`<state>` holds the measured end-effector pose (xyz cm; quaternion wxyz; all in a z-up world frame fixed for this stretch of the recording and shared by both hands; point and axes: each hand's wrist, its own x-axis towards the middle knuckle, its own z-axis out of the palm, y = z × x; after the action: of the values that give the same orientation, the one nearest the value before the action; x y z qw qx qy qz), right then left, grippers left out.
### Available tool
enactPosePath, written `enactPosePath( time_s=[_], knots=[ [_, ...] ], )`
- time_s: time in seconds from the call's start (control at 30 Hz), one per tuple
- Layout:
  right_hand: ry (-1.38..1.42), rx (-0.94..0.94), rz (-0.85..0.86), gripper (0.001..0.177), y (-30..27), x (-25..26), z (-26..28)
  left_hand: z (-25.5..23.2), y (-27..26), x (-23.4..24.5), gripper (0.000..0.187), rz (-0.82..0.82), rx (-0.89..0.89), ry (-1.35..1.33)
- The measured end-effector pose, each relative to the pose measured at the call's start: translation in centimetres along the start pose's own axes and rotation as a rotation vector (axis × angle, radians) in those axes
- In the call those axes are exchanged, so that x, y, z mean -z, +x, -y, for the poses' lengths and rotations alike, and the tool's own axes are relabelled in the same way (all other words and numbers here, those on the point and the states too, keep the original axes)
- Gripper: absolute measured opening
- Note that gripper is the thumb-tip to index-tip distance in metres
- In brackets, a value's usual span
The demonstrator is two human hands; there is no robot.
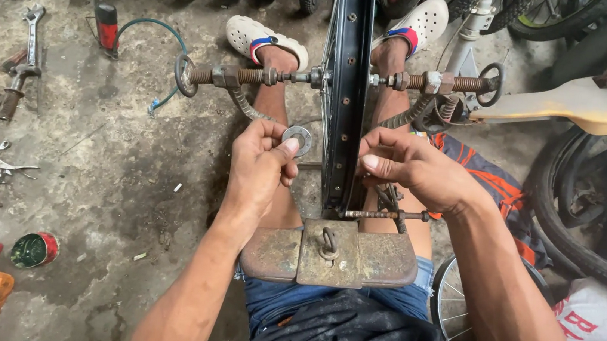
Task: The person uses a spoke wrench to adjust the tension of the spokes on a bicycle wheel mounted in a truing stand. They rotate the wheel to check alignment and tighten or loosen individual spokes to straighten the rim.
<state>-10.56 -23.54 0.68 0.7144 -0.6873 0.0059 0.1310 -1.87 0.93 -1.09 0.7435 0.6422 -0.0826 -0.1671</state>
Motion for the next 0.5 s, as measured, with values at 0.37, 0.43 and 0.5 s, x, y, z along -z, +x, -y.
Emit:
enactPosePath(
  time_s=[0.37, 0.43, 0.5],
  knots=[
    [0.034, -0.24, -0.115, 0.055, 3.7, 1.1, -4.9, -0.7, -1.1, 0.1, 0.013, 0.04, 0.051, -0.164],
    [0.077, -0.256, -0.033, 0.064, 4.5, 1.2, -6.5, -0.8, -1.2, 0.1, 0.012, 0.022, 0.06, -0.185],
    [0.197, -0.239, 0.091, 0.08, 5.1, 1.2, -7.3, -0.8, -1.1, 0.1, 0.013, 0.018, 0.076, -0.193]
  ],
)
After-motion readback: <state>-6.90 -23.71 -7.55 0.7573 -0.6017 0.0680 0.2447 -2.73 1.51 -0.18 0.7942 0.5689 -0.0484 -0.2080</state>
